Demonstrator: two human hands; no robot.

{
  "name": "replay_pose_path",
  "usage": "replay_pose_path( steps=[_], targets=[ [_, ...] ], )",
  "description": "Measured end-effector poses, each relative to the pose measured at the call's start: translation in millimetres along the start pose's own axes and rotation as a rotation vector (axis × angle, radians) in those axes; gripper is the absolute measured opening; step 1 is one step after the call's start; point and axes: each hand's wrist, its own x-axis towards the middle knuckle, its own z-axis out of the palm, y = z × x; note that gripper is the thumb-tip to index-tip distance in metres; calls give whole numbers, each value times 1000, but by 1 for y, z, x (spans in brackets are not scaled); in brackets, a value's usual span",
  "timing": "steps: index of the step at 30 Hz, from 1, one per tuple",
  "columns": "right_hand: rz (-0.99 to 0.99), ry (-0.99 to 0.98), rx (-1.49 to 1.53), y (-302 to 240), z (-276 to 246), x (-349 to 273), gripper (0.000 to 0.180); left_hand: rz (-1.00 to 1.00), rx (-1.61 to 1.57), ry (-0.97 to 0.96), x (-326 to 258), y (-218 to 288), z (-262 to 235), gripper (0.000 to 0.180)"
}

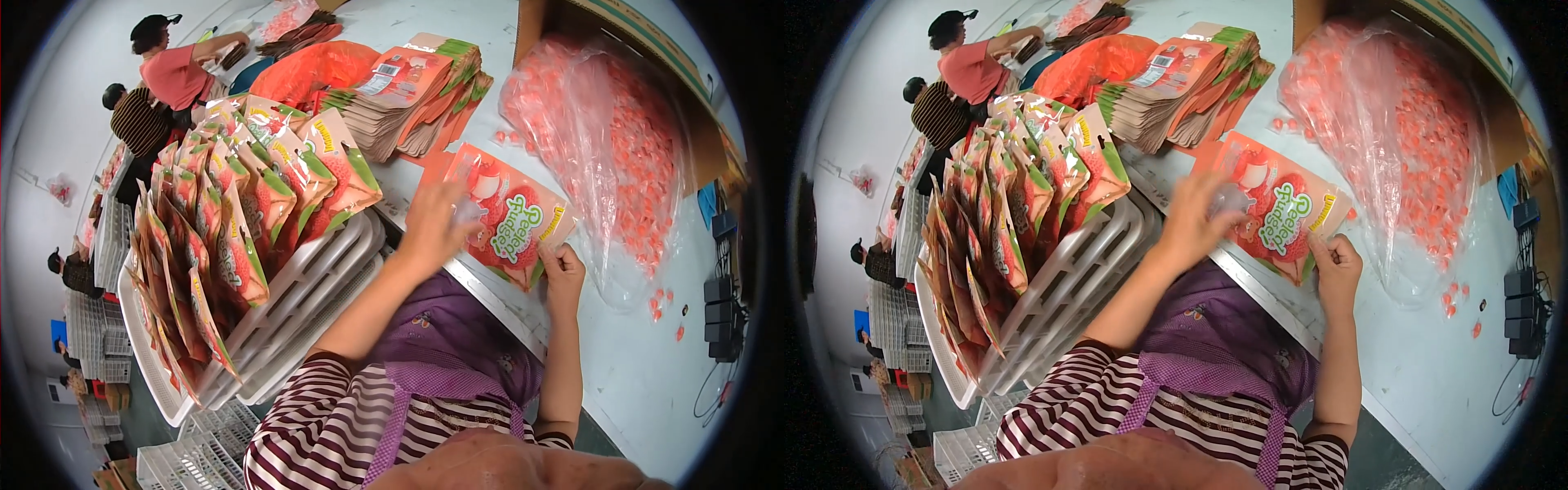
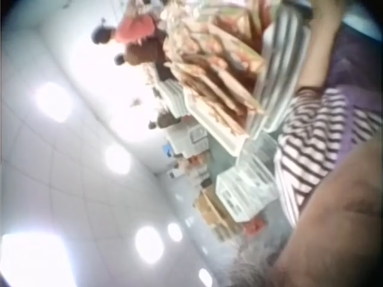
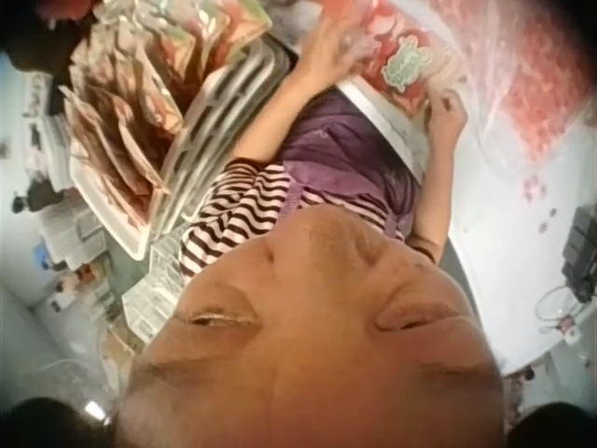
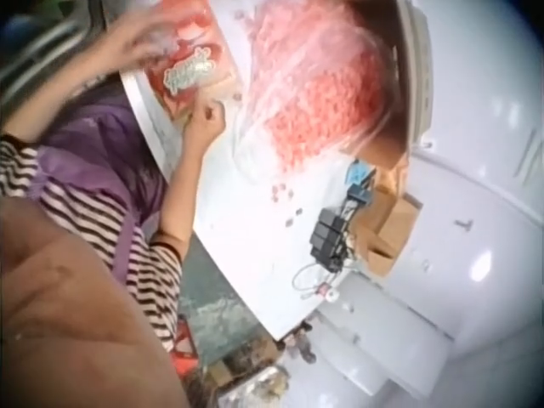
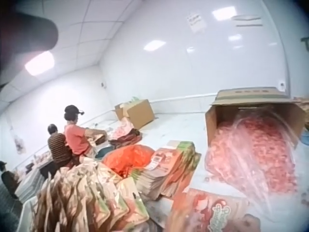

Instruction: The person is manually packaging small pink candies into pre-printed plastic bags at a workstation.

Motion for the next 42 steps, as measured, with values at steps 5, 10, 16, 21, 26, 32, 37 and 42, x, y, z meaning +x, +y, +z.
replay_pose_path(
  steps=[5,10,16,21,26,32,37,42],
  targets=[
    [19,-118,154,-5,8,-11,9,-245,-569,-304,-21,50,28,58],
    [145,-282,298,-9,4,-17,18,-84,-411,-371,-30,68,39,55],
    [165,-334,307,-7,6,-17,20,-493,-761,-554,-31,72,37,45],
    [183,-386,286,5,3,-15,26,-157,-317,-531,-31,77,31,33],
    [161,-433,304,13,5,-16,31,-179,-539,-507,-30,59,34,21],
    [179,-451,173,9,8,-20,25,-245,-531,-514,-34,41,32,11],
    [-48,-348,-106,-3,10,-22,16,-357,-565,-200,-32,41,18,21],
    [10,-287,-117,5,10,-22,10,220,-82,-330,-25,45,-1,40]
  ],
)
